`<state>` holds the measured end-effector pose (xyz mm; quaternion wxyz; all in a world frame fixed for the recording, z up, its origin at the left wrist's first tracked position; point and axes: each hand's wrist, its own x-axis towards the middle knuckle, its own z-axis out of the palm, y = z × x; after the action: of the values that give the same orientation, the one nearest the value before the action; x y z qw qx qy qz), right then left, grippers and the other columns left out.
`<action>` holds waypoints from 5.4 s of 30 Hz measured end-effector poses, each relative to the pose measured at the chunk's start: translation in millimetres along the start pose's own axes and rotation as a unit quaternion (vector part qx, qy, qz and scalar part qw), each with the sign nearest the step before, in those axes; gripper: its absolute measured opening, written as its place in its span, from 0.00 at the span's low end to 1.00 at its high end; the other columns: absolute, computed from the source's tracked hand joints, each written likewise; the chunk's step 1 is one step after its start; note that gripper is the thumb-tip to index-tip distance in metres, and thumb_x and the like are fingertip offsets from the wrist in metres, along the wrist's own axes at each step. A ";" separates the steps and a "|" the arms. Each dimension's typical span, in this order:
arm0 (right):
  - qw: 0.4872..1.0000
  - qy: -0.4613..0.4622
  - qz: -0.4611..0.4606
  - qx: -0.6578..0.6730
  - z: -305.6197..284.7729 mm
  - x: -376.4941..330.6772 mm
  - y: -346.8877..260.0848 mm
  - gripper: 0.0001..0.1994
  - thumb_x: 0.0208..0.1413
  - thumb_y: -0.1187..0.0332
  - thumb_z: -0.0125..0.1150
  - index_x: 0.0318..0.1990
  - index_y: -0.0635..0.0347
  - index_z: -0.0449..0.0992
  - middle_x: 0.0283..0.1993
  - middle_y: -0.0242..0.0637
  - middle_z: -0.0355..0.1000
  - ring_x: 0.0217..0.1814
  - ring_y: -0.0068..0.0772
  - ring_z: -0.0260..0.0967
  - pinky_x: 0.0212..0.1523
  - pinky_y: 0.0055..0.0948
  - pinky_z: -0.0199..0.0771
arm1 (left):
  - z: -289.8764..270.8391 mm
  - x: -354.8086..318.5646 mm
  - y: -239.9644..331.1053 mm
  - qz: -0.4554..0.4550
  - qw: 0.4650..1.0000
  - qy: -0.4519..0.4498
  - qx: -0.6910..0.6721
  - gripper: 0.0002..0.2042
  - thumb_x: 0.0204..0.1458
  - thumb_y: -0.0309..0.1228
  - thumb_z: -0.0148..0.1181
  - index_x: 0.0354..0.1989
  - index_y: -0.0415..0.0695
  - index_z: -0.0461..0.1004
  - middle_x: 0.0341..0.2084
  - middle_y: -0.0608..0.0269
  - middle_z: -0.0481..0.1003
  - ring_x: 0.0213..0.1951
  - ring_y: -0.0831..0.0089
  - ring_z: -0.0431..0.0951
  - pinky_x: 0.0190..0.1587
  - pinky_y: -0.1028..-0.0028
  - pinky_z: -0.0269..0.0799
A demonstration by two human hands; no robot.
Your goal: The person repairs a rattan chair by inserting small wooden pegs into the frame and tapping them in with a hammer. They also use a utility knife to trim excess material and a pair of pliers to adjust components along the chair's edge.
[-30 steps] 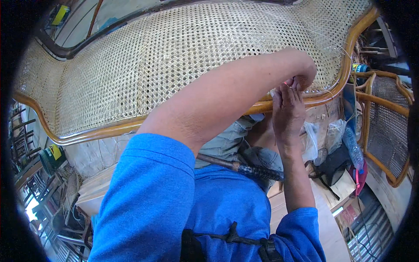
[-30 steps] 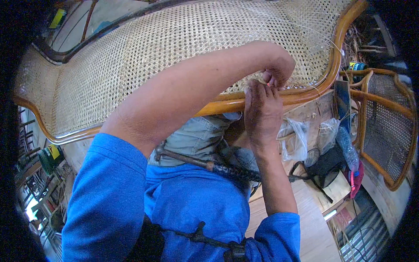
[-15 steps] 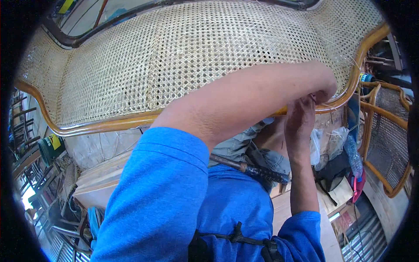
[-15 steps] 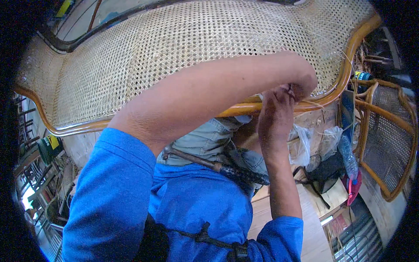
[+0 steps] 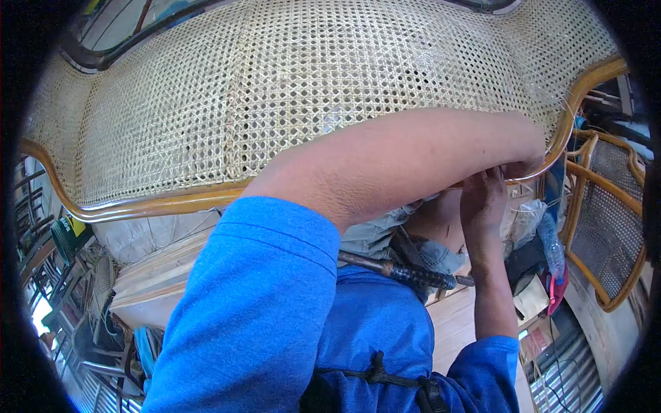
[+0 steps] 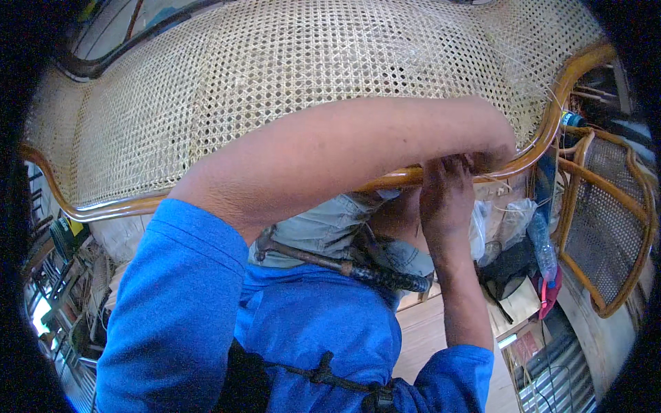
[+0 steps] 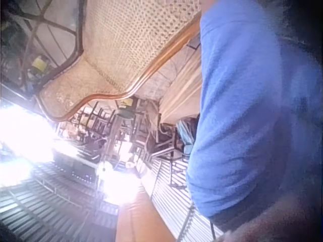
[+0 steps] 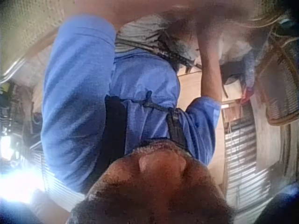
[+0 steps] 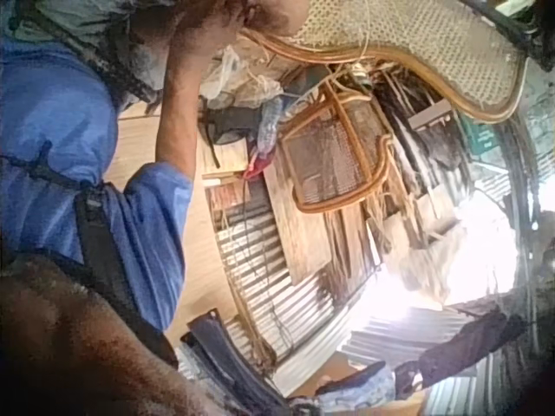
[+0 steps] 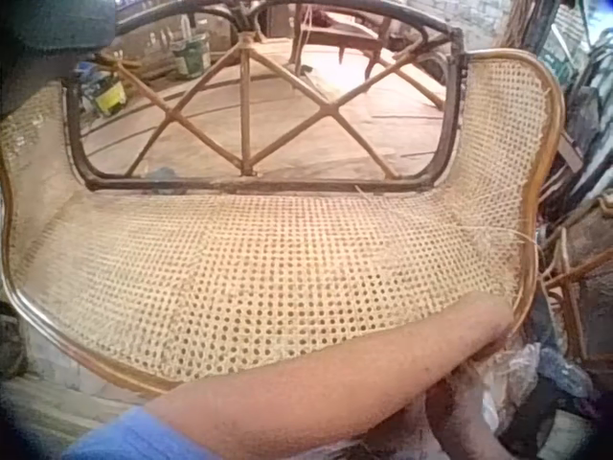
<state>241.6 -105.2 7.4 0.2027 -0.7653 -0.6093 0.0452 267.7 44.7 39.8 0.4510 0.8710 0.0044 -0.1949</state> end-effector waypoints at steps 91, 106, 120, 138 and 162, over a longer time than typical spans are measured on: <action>0.861 0.109 0.486 0.101 2.5 -215.3 100.4 0.08 0.54 0.70 0.54 0.37 0.63 0.74 0.36 0.50 0.72 0.38 0.48 0.70 0.40 0.36 0.68 | 46.0 -32.6 -16.7 0.006 0.960 0.219 -0.177 0.15 0.52 0.38 0.57 0.38 0.37 0.75 0.30 0.63 0.75 0.35 0.77 0.73 0.40 0.75 0.68; 0.861 0.087 0.498 0.056 35.6 -242.7 115.1 0.08 0.49 0.71 0.55 0.36 0.61 0.70 0.37 0.52 0.69 0.42 0.54 0.66 0.42 0.45 0.65 | 72.7 -43.2 -17.4 0.020 0.892 0.326 -0.313 0.11 0.55 0.30 0.55 0.43 0.37 0.71 0.35 0.69 0.72 0.38 0.82 0.70 0.45 0.81 0.66; 0.863 0.092 0.497 0.007 37.9 -242.2 121.7 0.08 0.48 0.69 0.55 0.35 0.61 0.71 0.37 0.50 0.68 0.42 0.53 0.66 0.43 0.43 0.66 | 76.4 -37.9 -35.6 0.035 0.871 0.348 -0.344 0.10 0.55 0.26 0.53 0.43 0.37 0.71 0.33 0.68 0.72 0.36 0.82 0.70 0.42 0.82 0.66; 0.762 0.362 0.490 0.219 13.6 -263.2 92.4 0.08 0.49 0.73 0.56 0.37 0.66 0.75 0.32 0.36 0.73 0.32 0.24 0.69 0.35 0.24 0.69 | 83.1 -75.7 11.7 0.092 0.767 0.451 -0.446 0.08 0.59 0.31 0.50 0.40 0.39 0.71 0.29 0.66 0.71 0.30 0.79 0.70 0.36 0.77 0.68; 0.897 0.163 0.361 0.195 -61.5 -108.3 -35.7 0.08 0.52 0.71 0.56 0.39 0.62 0.74 0.33 0.44 0.74 0.35 0.40 0.74 0.37 0.32 0.73 | 187.4 -44.8 20.8 -0.067 0.647 0.125 -0.749 0.21 0.60 0.50 0.42 0.34 0.45 0.71 0.22 0.67 0.73 0.26 0.73 0.74 0.31 0.73 0.72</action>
<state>201.0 -217.7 57.4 0.4138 -0.8747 -0.2284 0.1077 167.3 -107.7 -25.5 0.9306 0.2498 0.2639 -0.0442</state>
